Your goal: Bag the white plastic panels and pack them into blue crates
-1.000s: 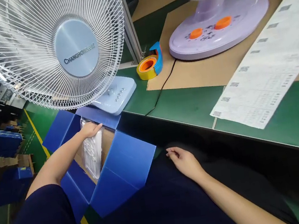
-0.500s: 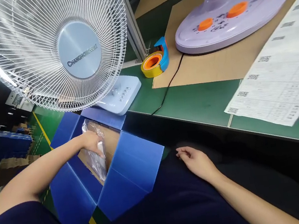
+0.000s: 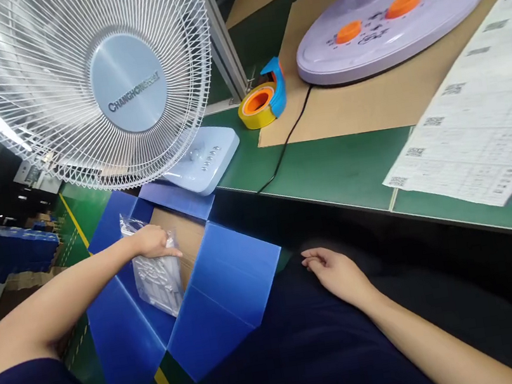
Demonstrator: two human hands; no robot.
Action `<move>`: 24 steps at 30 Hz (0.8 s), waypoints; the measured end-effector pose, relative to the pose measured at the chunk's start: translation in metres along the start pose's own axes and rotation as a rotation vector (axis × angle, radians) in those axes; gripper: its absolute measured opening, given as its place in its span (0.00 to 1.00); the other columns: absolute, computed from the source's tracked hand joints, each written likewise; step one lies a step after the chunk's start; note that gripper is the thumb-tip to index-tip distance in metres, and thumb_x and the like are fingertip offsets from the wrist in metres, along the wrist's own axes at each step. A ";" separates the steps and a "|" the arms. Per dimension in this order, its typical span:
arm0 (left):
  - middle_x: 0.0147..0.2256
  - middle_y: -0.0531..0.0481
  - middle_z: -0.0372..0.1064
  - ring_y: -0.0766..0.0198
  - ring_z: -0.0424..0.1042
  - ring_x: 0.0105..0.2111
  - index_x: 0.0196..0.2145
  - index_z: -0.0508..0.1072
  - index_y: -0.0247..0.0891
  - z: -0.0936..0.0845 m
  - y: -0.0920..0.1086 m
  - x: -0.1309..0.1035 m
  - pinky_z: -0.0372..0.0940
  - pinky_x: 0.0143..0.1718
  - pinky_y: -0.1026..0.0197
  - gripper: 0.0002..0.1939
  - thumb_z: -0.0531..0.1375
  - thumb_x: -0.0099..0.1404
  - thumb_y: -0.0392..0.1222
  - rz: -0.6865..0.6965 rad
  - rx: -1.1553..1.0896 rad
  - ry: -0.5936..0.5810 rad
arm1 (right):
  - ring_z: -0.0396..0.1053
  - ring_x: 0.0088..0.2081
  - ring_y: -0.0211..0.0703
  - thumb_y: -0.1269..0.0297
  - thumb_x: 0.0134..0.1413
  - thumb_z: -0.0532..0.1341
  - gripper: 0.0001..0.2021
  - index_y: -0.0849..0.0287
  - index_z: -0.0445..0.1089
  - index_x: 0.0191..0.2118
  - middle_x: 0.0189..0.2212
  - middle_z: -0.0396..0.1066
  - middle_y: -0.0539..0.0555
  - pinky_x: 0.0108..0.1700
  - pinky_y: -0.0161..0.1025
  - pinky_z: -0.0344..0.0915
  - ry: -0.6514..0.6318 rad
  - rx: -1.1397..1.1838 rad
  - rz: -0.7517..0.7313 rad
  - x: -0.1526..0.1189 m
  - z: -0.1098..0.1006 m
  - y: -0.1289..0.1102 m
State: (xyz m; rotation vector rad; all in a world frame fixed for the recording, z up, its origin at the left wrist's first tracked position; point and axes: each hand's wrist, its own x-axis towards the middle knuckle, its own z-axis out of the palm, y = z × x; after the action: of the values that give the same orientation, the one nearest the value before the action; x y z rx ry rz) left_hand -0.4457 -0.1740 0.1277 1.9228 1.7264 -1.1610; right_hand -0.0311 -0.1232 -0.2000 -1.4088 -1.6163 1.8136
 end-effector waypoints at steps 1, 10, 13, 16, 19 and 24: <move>0.20 0.37 0.72 0.51 0.76 0.28 0.14 0.74 0.40 -0.003 -0.004 0.001 0.62 0.37 0.54 0.46 0.49 0.71 0.81 -0.031 -0.006 -0.001 | 0.82 0.47 0.51 0.60 0.60 0.58 0.17 0.56 0.79 0.49 0.45 0.84 0.57 0.56 0.45 0.72 -0.005 0.001 -0.006 0.000 0.000 0.000; 0.26 0.35 0.76 0.53 0.75 0.30 0.23 0.80 0.34 -0.006 -0.007 0.041 0.61 0.35 0.57 0.48 0.44 0.72 0.80 -0.095 -0.134 -0.136 | 0.82 0.47 0.50 0.65 0.60 0.59 0.14 0.58 0.79 0.47 0.43 0.84 0.58 0.53 0.43 0.72 0.020 0.008 0.002 0.001 0.001 -0.003; 0.34 0.34 0.81 0.52 0.77 0.35 0.30 0.83 0.33 -0.001 0.005 0.069 0.63 0.38 0.58 0.42 0.50 0.71 0.76 -0.088 -0.168 -0.184 | 0.81 0.44 0.49 0.67 0.60 0.59 0.13 0.59 0.79 0.46 0.41 0.84 0.58 0.52 0.43 0.71 0.035 0.047 0.021 0.001 -0.001 -0.006; 0.40 0.36 0.83 0.52 0.78 0.37 0.37 0.84 0.33 -0.002 0.017 0.096 0.65 0.40 0.59 0.32 0.59 0.69 0.68 -0.084 -0.170 -0.208 | 0.81 0.40 0.47 0.70 0.58 0.60 0.12 0.59 0.79 0.44 0.38 0.83 0.56 0.49 0.42 0.71 0.073 0.079 0.036 0.000 -0.003 -0.009; 0.44 0.33 0.84 0.48 0.80 0.42 0.41 0.85 0.32 -0.009 0.028 0.111 0.67 0.44 0.58 0.29 0.60 0.68 0.63 -0.058 -0.131 -0.174 | 0.80 0.36 0.45 0.73 0.57 0.60 0.11 0.59 0.79 0.42 0.34 0.82 0.55 0.44 0.39 0.72 0.111 0.119 0.058 -0.002 -0.005 -0.013; 0.55 0.36 0.82 0.42 0.79 0.55 0.53 0.83 0.36 0.011 0.034 0.125 0.68 0.57 0.53 0.28 0.54 0.72 0.57 -0.009 -0.149 -0.005 | 0.80 0.34 0.43 0.76 0.57 0.61 0.09 0.60 0.77 0.40 0.32 0.82 0.55 0.36 0.34 0.72 0.169 0.200 0.133 -0.004 -0.006 -0.018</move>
State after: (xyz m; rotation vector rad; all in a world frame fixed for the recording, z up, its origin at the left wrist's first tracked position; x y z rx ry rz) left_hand -0.4244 -0.1039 0.0204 1.8239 1.7679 -1.0081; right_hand -0.0308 -0.1179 -0.1808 -1.5610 -1.2488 1.8144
